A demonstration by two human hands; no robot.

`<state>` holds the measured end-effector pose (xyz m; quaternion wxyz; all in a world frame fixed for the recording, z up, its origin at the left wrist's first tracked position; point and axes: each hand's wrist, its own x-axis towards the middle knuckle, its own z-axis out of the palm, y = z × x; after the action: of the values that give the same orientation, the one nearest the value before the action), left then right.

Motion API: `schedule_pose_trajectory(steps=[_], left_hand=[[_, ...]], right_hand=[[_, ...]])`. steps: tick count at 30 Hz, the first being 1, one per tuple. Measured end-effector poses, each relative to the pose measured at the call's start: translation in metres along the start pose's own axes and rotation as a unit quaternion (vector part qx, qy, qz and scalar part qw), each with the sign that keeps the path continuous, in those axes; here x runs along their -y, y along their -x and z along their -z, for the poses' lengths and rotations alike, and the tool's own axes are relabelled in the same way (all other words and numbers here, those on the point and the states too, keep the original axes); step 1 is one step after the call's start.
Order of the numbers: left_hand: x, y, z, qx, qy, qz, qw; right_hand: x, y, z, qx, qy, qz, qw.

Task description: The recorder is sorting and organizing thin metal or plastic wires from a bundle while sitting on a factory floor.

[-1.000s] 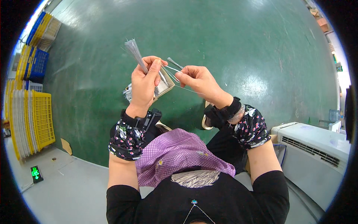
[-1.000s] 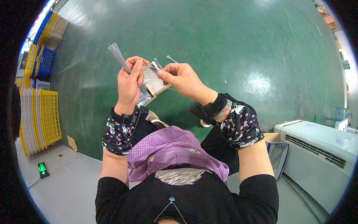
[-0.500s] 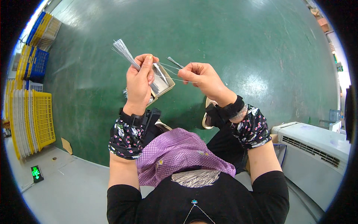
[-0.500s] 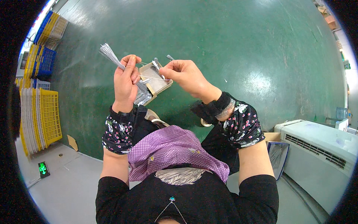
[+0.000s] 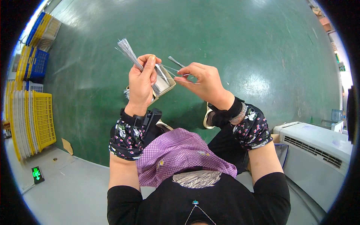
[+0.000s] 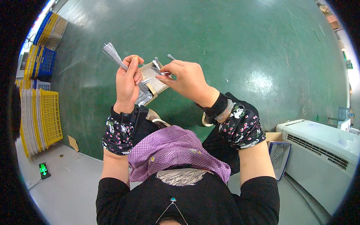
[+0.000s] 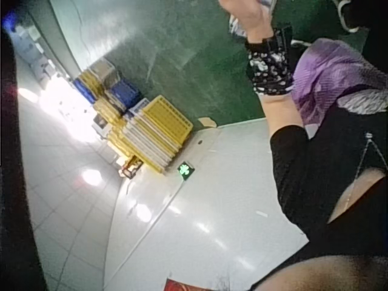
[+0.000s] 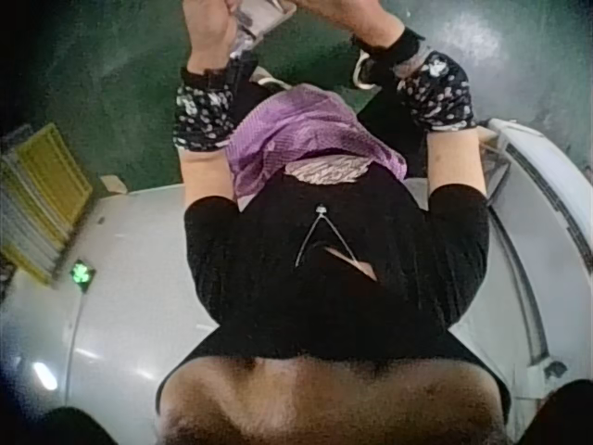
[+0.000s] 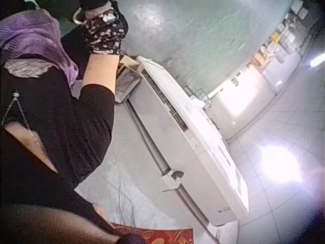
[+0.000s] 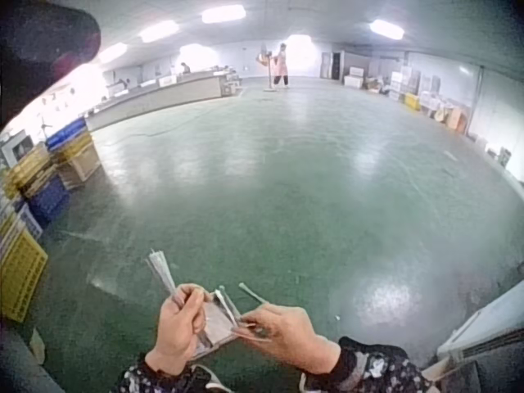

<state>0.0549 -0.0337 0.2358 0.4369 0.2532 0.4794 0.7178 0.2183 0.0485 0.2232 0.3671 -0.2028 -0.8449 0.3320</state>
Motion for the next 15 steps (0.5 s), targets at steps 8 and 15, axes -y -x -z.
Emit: schedule_pose_trajectory(steps=[8, 15], left_hand=[[-0.002, 0.000, 0.002, -0.001, 0.023, 0.006, 1.000], [0.000, 0.004, 0.002, 0.032, 0.086, 0.001, 0.996]], right_hand=[[0.003, 0.000, 0.000, 0.033, -0.056, -0.075, 0.995], [-0.004, 0.002, 0.003, 0.157, -0.532, -0.391, 0.734]])
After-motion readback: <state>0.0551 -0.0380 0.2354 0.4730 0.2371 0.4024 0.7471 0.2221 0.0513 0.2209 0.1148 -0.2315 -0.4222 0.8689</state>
